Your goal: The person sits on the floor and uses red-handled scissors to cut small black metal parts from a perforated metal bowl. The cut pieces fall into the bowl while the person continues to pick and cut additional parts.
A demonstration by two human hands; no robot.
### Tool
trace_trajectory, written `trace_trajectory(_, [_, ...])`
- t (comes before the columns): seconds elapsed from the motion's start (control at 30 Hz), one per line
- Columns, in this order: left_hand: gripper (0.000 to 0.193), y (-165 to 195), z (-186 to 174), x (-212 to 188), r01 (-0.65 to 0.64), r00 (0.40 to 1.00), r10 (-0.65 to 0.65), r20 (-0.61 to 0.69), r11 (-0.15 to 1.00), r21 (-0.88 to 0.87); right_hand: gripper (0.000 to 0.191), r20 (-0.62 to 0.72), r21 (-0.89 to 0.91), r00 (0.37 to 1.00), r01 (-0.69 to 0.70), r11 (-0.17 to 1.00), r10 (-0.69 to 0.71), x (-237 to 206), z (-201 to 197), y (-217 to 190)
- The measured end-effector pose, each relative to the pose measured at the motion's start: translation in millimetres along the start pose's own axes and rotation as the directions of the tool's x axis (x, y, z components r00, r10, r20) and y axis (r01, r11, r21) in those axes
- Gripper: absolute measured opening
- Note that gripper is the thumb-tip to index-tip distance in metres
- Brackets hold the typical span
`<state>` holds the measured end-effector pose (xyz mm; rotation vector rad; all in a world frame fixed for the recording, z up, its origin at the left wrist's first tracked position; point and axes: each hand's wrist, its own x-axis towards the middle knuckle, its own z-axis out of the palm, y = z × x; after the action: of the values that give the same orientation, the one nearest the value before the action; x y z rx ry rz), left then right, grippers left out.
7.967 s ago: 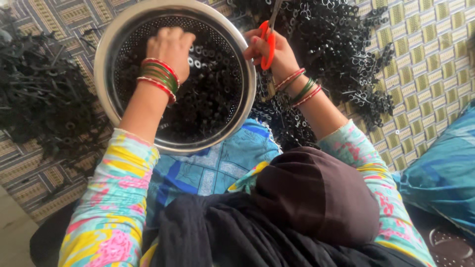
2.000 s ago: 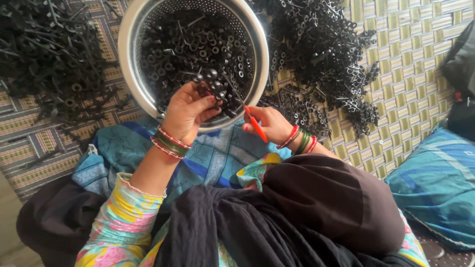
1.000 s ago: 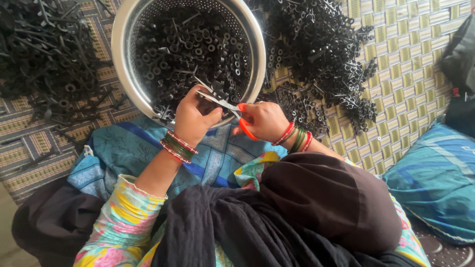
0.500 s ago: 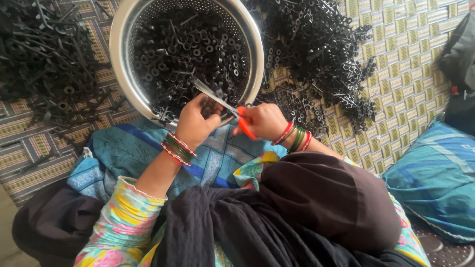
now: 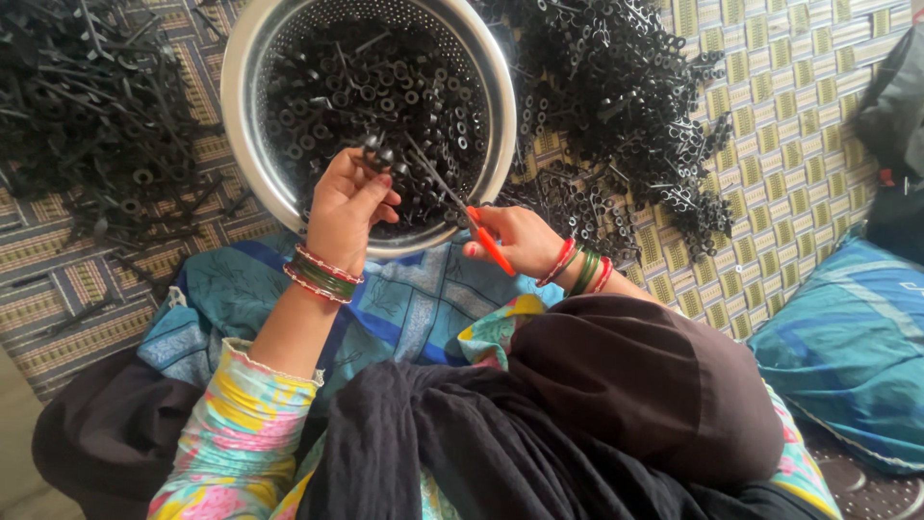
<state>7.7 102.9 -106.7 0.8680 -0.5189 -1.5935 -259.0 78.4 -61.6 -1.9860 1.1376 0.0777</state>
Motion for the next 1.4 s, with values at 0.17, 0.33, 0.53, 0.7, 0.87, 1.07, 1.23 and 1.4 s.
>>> trace_trajectory(0.17, [0.016, -12, 3, -1, -0.040, 0.999, 0.039, 0.019, 0.997, 0.069, 0.068, -0.030, -0.088, 0.984, 0.170, 0.981, -0.173, 1, 1, -6])
trace_trajectory(0.33, [0.017, -21, 7, -4, 0.014, 0.996, -0.025, 0.081, 0.992, 0.127, 0.064, -0.049, -0.100, 0.995, 0.083, 0.991, -0.089, 2, 6, -2])
trace_trajectory(0.53, [0.018, -22, 8, -5, 0.025, 0.999, -0.030, 0.043, 0.993, 0.118, 0.059, -0.008, -0.120, 1.000, 0.011, 0.993, -0.012, 4, 13, 5])
trace_trajectory(0.7, [0.023, -29, 11, -6, -0.004, 0.990, -0.031, 0.134, 0.967, 0.254, 0.065, 0.056, 0.275, 0.996, 0.048, 0.960, -0.066, 0, 11, 9])
trace_trajectory(0.87, [0.029, -35, 10, -9, -0.030, 0.987, -0.009, 0.160, 0.970, 0.240, 0.069, 0.024, 0.095, 0.999, 0.035, 0.995, -0.038, 1, 16, 13])
trace_trajectory(1.07, [0.027, -33, 8, -9, 0.029, 0.977, -0.098, 0.188, 0.940, 0.339, 0.066, 0.111, 0.557, 0.984, 0.057, 0.829, -0.142, -2, 12, 12])
trace_trajectory(1.23, [0.027, -32, 11, -11, 0.101, 0.962, -0.171, 0.213, 0.947, 0.306, 0.049, 0.089, 0.383, 0.996, -0.027, 0.923, -0.008, -1, 13, 3])
trace_trajectory(1.4, [0.017, 12, -10, -2, 0.021, 0.974, -0.086, 0.208, 0.954, 0.300, 0.035, 0.088, 0.410, 0.978, -0.210, 0.887, 0.191, 0, 17, 3])
